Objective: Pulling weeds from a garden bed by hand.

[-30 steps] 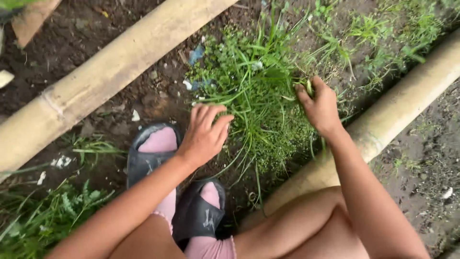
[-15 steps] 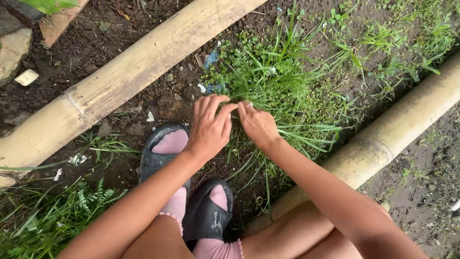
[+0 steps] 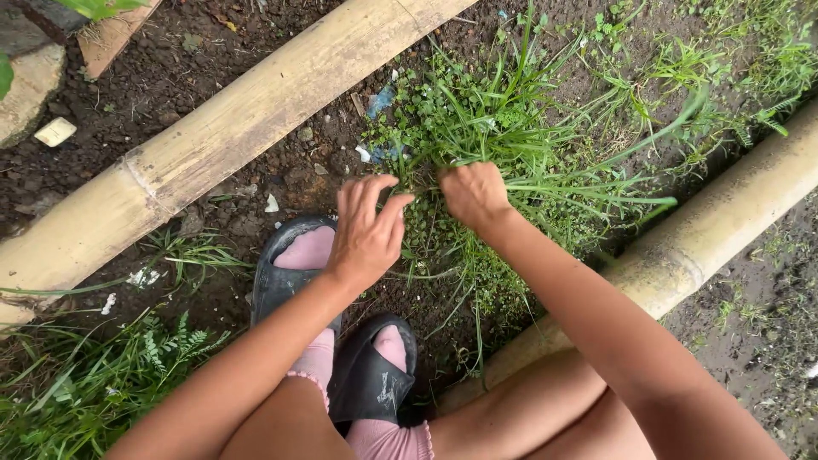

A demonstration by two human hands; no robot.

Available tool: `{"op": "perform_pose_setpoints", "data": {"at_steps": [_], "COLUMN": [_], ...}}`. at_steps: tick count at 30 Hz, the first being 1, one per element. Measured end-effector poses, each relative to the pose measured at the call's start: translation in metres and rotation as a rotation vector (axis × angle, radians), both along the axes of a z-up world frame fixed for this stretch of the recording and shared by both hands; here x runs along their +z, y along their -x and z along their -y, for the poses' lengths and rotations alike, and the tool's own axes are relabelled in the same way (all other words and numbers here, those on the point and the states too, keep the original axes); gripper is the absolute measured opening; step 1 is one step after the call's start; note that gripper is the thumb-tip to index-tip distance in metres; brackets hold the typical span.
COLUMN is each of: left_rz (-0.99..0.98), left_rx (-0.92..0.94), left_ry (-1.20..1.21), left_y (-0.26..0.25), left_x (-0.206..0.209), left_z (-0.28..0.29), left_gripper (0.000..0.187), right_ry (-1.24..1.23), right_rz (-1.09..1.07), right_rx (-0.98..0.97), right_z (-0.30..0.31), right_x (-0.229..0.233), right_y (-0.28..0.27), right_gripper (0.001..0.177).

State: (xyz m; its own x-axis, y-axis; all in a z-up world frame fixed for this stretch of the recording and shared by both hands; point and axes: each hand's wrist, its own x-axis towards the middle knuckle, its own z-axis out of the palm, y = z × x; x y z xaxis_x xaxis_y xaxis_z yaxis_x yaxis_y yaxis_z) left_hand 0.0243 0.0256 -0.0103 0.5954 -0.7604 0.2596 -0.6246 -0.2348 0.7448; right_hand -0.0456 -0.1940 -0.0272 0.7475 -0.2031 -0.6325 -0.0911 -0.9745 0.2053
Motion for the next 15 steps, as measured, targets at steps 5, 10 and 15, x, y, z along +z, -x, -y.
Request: {"op": "perform_pose_setpoints", "data": {"at_steps": [5, 10, 15], "left_rz": [0.182, 0.198, 0.221], "left_rx": [-0.073, -0.047, -0.138], "left_ry": [-0.118, -0.177, -0.148], "left_y": [0.004, 0.011, 0.017], "left_x": [-0.008, -0.013, -0.022], "left_z": [-0.027, -0.011, -0.004], "left_gripper": [0.031, 0.033, 0.032], "right_ry": [-0.024, -0.223, -0.101], "right_rz": [-0.036, 0.109, 0.187], "right_rx": [0.007, -0.128, -0.16], "right_z": [-0.003, -0.017, 0.003], "right_x": [0.007, 0.06, 0.105], "right_y": [0.011, 0.094, 0.095], "right_gripper": [0.02, 0.036, 0.018]}}
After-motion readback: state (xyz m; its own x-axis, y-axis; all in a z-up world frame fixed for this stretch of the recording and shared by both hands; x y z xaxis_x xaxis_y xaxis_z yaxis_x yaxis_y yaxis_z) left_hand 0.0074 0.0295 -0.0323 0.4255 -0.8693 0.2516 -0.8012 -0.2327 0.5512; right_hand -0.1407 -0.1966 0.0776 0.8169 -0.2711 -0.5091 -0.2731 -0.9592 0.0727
